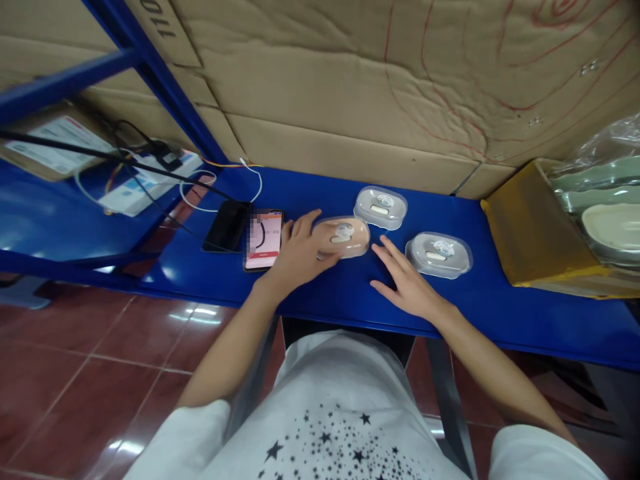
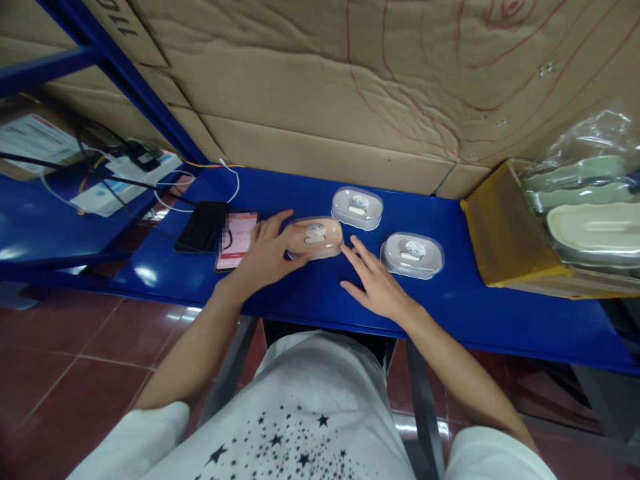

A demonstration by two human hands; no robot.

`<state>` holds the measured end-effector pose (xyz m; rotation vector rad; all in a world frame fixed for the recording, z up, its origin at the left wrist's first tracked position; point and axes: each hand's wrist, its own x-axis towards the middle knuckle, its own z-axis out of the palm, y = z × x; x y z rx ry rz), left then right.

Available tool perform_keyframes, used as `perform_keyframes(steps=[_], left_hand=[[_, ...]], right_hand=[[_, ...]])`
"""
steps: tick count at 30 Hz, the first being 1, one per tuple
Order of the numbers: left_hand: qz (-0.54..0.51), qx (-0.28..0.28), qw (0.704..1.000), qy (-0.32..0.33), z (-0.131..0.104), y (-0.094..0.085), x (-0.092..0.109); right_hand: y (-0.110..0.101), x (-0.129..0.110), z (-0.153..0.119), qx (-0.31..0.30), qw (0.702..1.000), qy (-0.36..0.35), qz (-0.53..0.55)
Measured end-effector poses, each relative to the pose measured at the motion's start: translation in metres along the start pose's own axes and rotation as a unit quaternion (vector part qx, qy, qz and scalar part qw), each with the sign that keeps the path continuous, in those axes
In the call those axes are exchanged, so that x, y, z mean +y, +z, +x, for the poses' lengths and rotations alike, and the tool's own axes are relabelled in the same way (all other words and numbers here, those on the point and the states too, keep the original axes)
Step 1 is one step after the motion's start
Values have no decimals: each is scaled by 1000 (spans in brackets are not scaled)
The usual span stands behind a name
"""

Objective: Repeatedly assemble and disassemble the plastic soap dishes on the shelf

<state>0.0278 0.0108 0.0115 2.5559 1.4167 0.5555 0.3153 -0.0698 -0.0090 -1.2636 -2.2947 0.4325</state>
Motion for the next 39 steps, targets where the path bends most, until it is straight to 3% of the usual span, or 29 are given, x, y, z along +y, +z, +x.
perform_keyframes(steps=[7,11,15,18,21,24,28,34,39], left_hand=[[112,16,989,-100,75,-11,-15],[102,29,990,-96,91,-5,-2],[60,-9,998,-13,74,2,32],[8,-65,995,78,51,5,53],[-40,-95,984,143,25,7,59],[-77,-102,979,159,4,7,53],[-95,-89,981,143,-14,7,45],[-124,-109,980,114,-33,10,39],[-141,-96,983,70,-45,17,33]], right_hand=[[-2,1,-3,-11,1000,-1,-9],[0,3,-2,-7,1000,-15,-17],[-12,-3,-2,19,997,-48,-51],[-41,0,-14,77,990,-50,-107],[-77,22,-37,121,979,42,-161],[-97,53,-59,81,973,123,-176],[-82,64,-59,34,987,96,-125],[-38,20,-20,32,998,25,-57],[-38,14,-1,53,998,33,-12]])
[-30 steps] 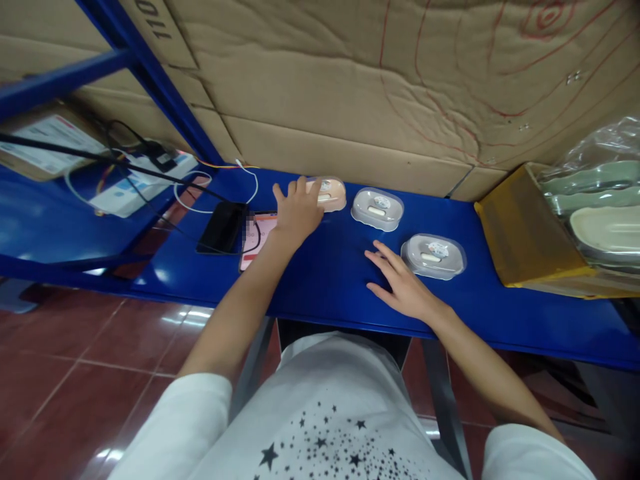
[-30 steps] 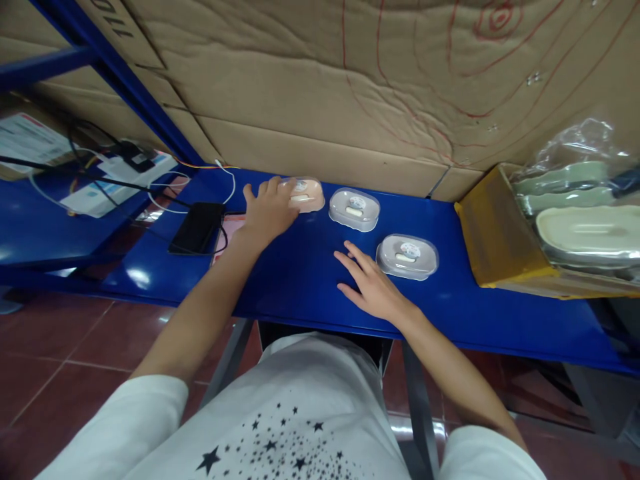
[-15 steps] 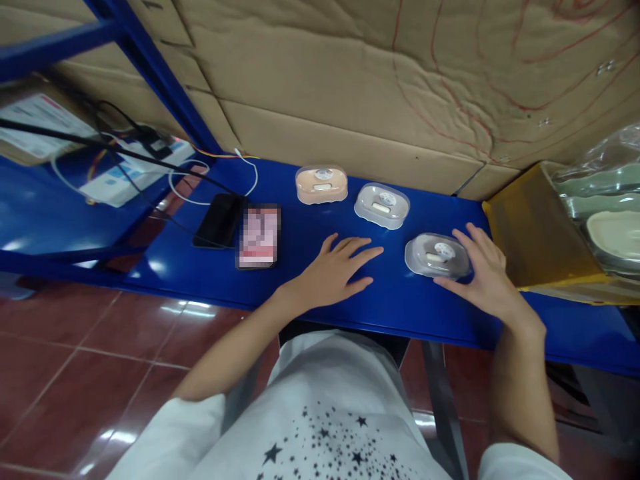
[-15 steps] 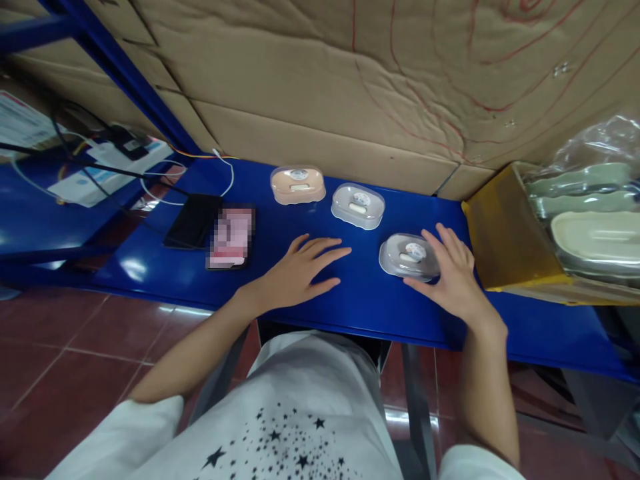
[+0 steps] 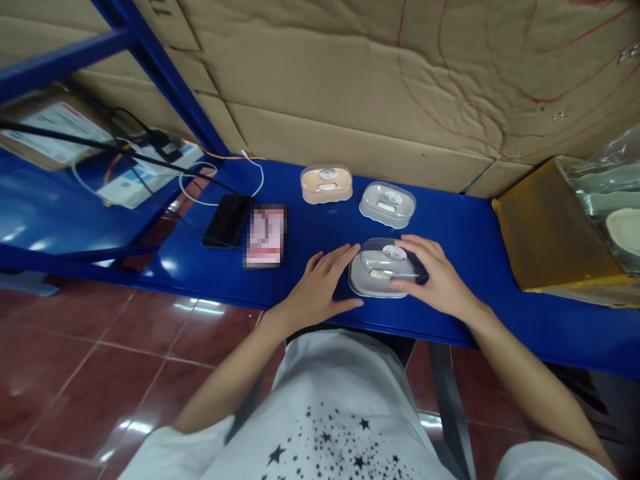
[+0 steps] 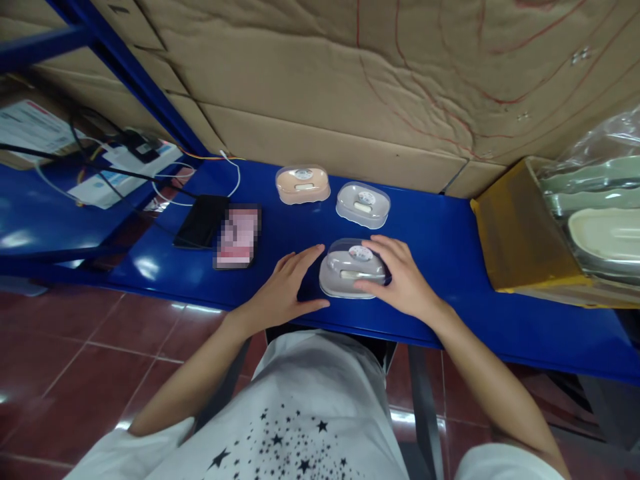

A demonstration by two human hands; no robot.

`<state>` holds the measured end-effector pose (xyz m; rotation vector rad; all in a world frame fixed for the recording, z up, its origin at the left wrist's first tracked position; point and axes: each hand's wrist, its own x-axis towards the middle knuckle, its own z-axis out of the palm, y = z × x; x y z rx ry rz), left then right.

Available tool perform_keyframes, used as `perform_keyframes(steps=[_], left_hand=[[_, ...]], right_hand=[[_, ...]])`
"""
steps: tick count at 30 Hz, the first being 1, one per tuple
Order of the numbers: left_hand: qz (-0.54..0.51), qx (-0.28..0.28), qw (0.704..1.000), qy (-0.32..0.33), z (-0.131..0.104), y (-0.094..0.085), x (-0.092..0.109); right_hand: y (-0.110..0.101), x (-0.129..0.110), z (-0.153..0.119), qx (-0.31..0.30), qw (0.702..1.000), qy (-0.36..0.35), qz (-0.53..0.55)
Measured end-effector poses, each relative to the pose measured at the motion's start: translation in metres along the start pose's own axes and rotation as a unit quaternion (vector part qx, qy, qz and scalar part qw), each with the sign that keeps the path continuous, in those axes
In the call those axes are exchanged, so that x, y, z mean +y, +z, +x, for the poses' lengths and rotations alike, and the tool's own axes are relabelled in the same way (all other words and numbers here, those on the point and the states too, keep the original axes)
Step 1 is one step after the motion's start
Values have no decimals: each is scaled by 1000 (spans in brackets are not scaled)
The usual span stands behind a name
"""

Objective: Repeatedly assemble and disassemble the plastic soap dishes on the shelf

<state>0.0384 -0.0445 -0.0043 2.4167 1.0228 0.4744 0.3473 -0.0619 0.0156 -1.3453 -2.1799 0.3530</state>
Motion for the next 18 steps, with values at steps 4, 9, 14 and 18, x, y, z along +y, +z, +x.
perform_keyframes(steps=[4,9,14,18], left_hand=[[28,7,999,20,2,7,3],[46,33,997,57,-4,8,3],[5,76,996,50,-19,2,-9],[-15,90,995,46,-22,1,-19]], right_hand=[[-1,19,22,19,999,42,24],[17,41,47,-12,997,49,55],[30,52,51,-38,998,42,41],[23,41,43,-25,999,12,25]])
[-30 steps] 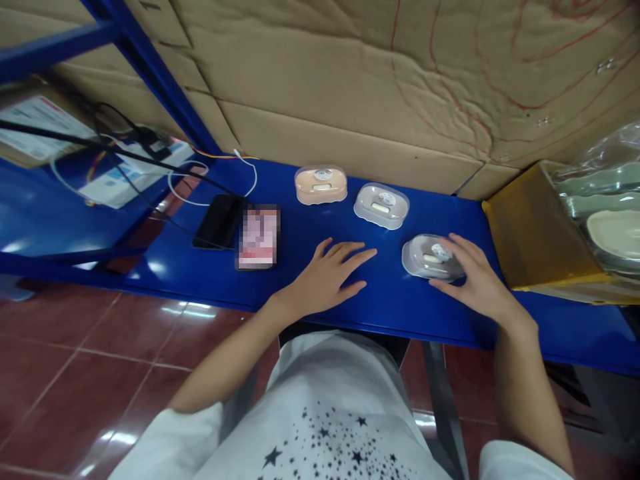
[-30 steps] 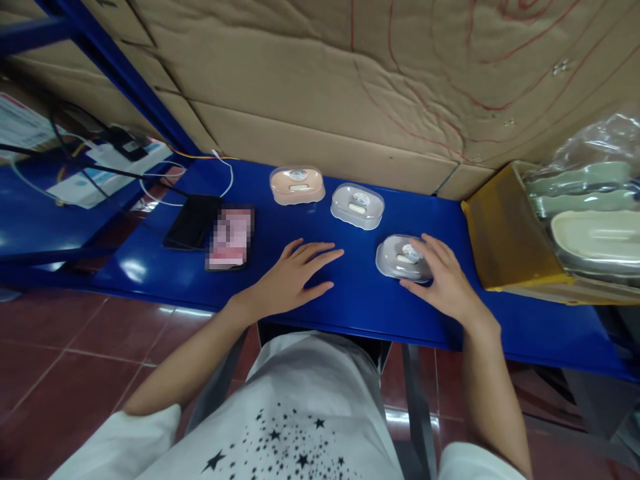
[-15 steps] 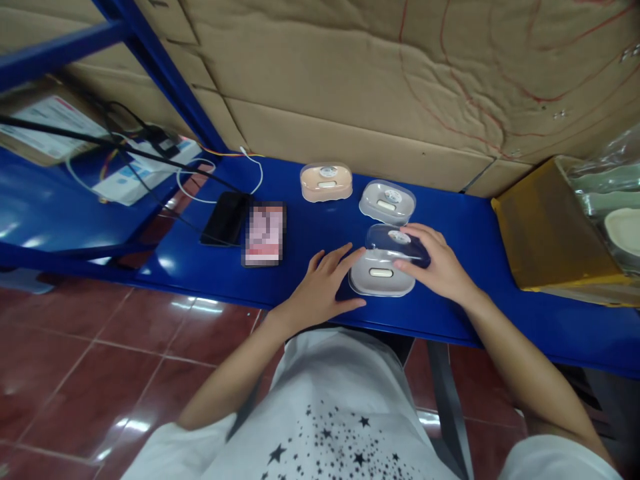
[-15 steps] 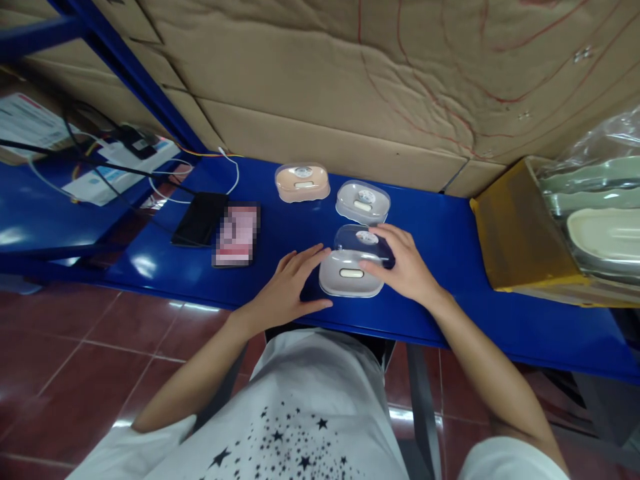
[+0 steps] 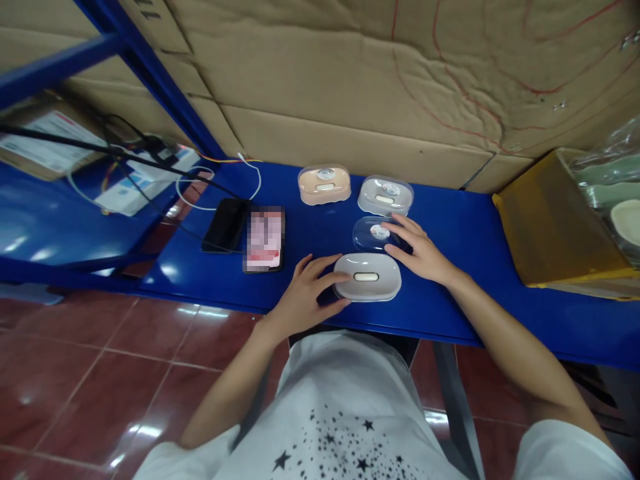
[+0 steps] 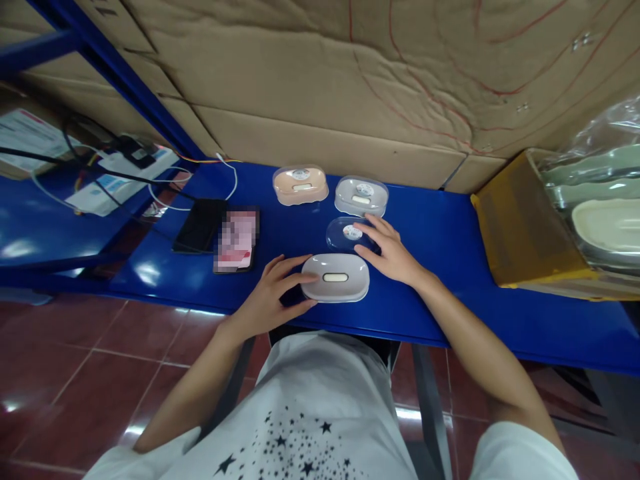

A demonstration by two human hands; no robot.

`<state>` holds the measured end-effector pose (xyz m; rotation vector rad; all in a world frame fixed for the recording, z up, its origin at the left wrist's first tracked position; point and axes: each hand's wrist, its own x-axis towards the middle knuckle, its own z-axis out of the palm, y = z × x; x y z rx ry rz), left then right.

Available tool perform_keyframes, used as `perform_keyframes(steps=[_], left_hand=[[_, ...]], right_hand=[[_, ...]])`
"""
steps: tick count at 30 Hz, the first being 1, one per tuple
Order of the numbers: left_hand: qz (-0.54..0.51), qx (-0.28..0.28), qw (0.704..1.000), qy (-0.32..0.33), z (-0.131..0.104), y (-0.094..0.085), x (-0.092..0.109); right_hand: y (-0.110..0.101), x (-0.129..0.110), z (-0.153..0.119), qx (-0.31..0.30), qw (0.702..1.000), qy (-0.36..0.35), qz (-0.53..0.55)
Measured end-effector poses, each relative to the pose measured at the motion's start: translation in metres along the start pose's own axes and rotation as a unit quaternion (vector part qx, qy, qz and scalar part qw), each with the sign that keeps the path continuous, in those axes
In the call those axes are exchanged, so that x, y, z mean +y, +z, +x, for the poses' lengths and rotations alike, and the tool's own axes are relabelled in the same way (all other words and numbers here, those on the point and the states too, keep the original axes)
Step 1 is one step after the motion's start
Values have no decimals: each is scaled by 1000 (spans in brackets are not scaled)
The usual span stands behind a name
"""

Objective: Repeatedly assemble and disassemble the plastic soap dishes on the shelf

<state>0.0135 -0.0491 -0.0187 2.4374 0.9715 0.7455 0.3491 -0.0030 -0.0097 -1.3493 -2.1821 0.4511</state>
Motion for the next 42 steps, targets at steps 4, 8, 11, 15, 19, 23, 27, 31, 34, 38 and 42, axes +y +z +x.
perform_keyframes(steps=[4,8,11,15,19,23,27,31,34,38,42], left_hand=[[6,12,1000,-1,3,2,-4],[4,14,1000,4,7,1,-7],[-10,7,1000,13,11,-3,-9],[-34,7,999,-5,14,-6,-6],[2,14,1000,-17,9,1,2],[76,-34,997,-1,3,6,5],[87,-19,996,2,-8,-2,1],[74,-5,997,-16,-28,-17,-7],[57,10,998,-22,-39,-23,-10],[40,27,999,-14,-38,-20,-9],[58,29,998,-7,-31,-12,-7]], right_hand=[[-7,-29,-16,2,992,-120,-30],[1,-50,-25,-58,978,-185,-71],[10,-52,-24,-66,975,-196,-77],[9,-49,-22,-46,979,-190,-66],[-10,-45,-23,-1,981,-169,-96],[-35,-36,-29,28,980,-149,-131],[-47,-29,-52,17,980,-119,-161],[-45,-22,-86,-6,981,-77,-176],[-43,-17,-104,-14,982,-56,-179],[-44,-20,-101,-33,984,-49,-167],[-42,-30,-84,-39,987,-55,-146]])
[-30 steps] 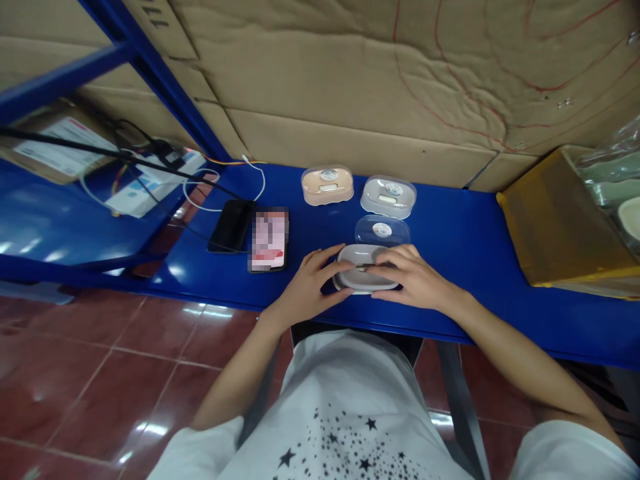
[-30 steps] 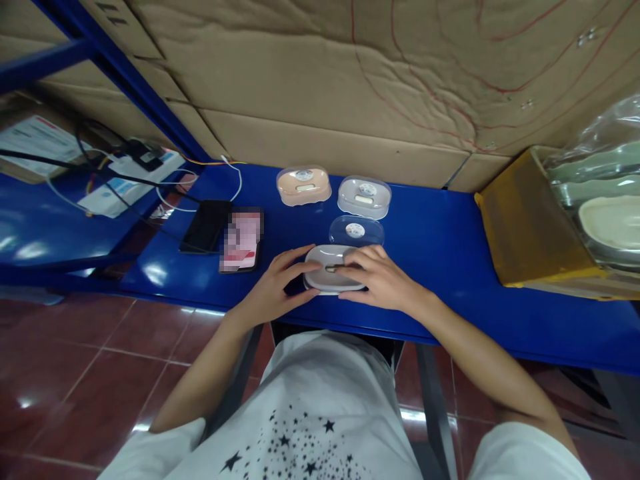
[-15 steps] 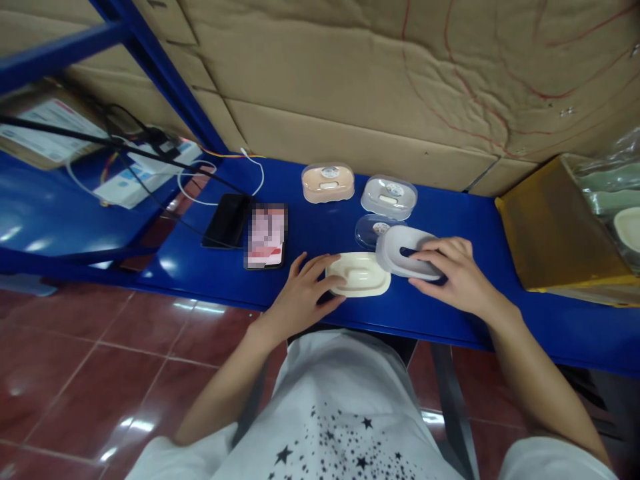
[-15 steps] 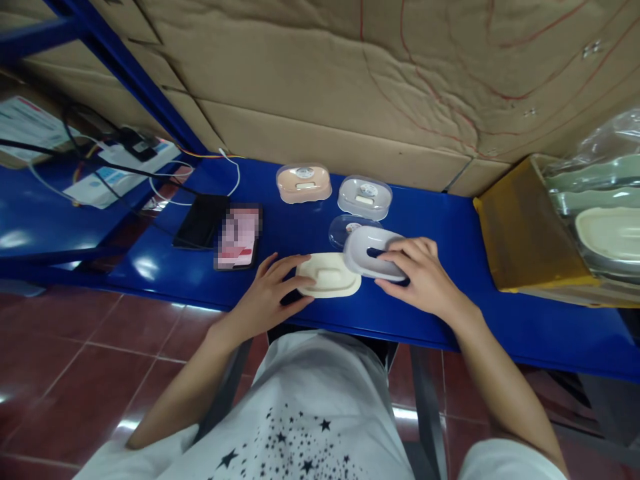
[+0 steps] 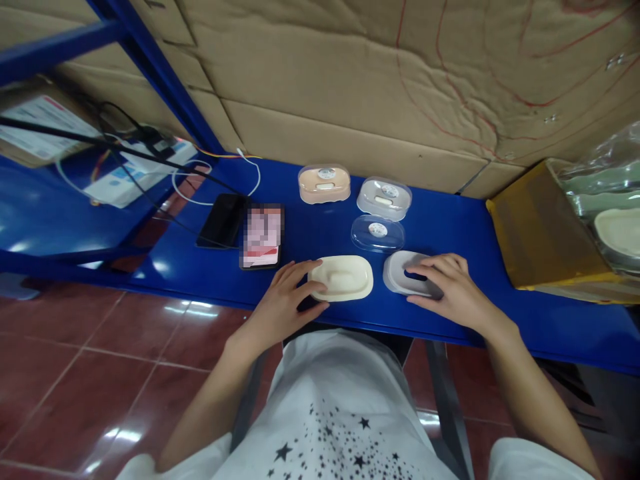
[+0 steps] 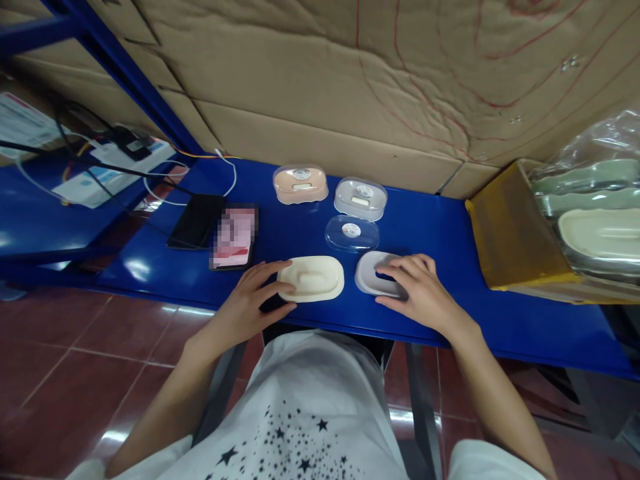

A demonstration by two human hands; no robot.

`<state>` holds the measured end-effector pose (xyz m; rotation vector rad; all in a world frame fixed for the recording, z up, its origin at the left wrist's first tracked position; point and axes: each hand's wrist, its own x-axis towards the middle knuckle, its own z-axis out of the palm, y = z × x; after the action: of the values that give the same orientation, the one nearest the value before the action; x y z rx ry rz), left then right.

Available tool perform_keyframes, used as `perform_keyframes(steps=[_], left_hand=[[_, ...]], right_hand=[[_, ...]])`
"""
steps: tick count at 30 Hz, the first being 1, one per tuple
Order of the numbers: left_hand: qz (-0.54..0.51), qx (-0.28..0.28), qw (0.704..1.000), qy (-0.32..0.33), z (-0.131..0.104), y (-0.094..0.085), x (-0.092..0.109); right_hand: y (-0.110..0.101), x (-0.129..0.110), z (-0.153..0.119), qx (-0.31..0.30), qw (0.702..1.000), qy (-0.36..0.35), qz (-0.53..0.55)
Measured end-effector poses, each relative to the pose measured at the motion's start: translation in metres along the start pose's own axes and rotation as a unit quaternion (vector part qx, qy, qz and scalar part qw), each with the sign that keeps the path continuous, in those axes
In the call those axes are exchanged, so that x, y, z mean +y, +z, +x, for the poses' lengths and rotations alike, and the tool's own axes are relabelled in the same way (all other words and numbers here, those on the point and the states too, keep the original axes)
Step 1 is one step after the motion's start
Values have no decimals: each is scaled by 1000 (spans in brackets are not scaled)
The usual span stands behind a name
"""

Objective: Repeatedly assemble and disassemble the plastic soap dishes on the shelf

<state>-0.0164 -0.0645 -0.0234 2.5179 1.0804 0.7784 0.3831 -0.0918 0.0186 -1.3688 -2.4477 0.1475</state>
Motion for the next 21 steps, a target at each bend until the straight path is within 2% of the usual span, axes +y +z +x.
perform_keyframes(steps=[3,8,11,15,18,21], left_hand=[[-6,19,1000,-8,2,2,1],[-53,119,990,-60,8,-3,8],[-58,154,986,-39,17,-5,14],[-40,160,986,-22,24,-4,17],[-21,158,986,-43,19,-4,14],[-16,155,986,-61,10,-1,12]], right_hand=[[3,-6,9,9,1000,-23,7],[17,-23,14,32,999,-28,-6],[28,-41,20,43,998,-51,-8],[35,-55,24,40,997,-63,2],[33,-51,16,37,998,-58,-13],[26,-41,3,75,996,-33,-20]])
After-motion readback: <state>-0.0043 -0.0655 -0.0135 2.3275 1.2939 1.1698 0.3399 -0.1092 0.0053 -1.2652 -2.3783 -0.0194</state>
